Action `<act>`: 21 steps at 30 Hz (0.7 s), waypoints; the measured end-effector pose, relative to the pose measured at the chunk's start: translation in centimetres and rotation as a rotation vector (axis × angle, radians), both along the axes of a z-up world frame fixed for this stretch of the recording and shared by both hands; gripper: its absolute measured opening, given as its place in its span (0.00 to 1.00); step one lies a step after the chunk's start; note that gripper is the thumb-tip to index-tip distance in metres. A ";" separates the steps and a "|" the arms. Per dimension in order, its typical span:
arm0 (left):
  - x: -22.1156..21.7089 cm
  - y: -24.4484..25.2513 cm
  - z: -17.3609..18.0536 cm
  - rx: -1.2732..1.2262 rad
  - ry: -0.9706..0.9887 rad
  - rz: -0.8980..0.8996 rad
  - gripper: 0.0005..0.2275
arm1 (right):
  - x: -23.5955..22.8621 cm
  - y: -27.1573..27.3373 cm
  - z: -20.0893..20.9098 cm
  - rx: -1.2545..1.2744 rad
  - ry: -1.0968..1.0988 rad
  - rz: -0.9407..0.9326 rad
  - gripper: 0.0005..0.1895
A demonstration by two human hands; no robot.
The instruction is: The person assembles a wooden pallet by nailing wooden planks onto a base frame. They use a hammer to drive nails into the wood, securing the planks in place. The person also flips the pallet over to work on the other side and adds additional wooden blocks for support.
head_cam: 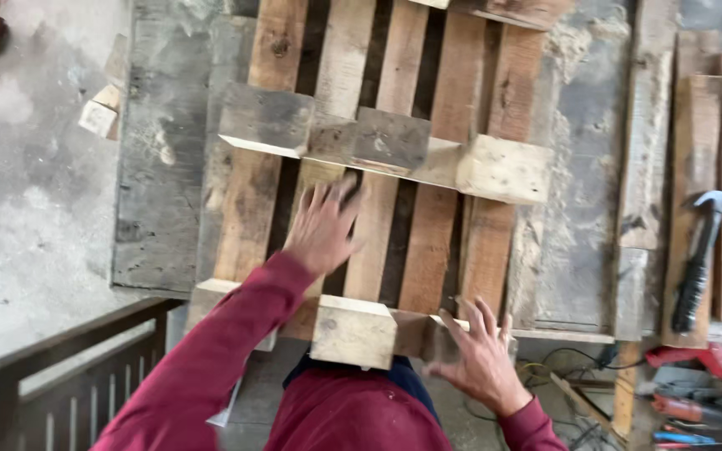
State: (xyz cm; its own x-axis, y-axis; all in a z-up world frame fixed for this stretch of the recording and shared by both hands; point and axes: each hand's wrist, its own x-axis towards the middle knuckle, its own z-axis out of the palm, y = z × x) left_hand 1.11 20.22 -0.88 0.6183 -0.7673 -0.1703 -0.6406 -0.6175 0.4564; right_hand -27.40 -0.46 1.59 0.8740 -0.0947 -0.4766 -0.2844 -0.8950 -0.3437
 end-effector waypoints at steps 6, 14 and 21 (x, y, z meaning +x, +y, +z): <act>11.1 -10.3 -4.1 0.384 -0.204 -0.221 0.57 | 22.8 -0.9 -6.8 -0.114 -0.504 -0.074 0.55; 13.6 -10.6 -5.2 0.240 0.005 -0.277 0.58 | 31.3 -2.3 -7.4 0.048 -0.219 -0.158 0.68; 14.1 -5.7 -4.2 0.252 -0.002 -0.376 0.51 | 31.3 1.3 -6.4 0.097 -0.243 -0.059 0.62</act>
State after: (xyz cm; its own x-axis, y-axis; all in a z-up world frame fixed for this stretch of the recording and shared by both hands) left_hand 15.20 14.55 -5.05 0.3056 -0.8732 -0.3797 -0.8424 -0.4338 0.3196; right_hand 3.86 0.82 -4.80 0.9582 -0.1136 -0.2626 -0.2341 -0.8389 -0.4913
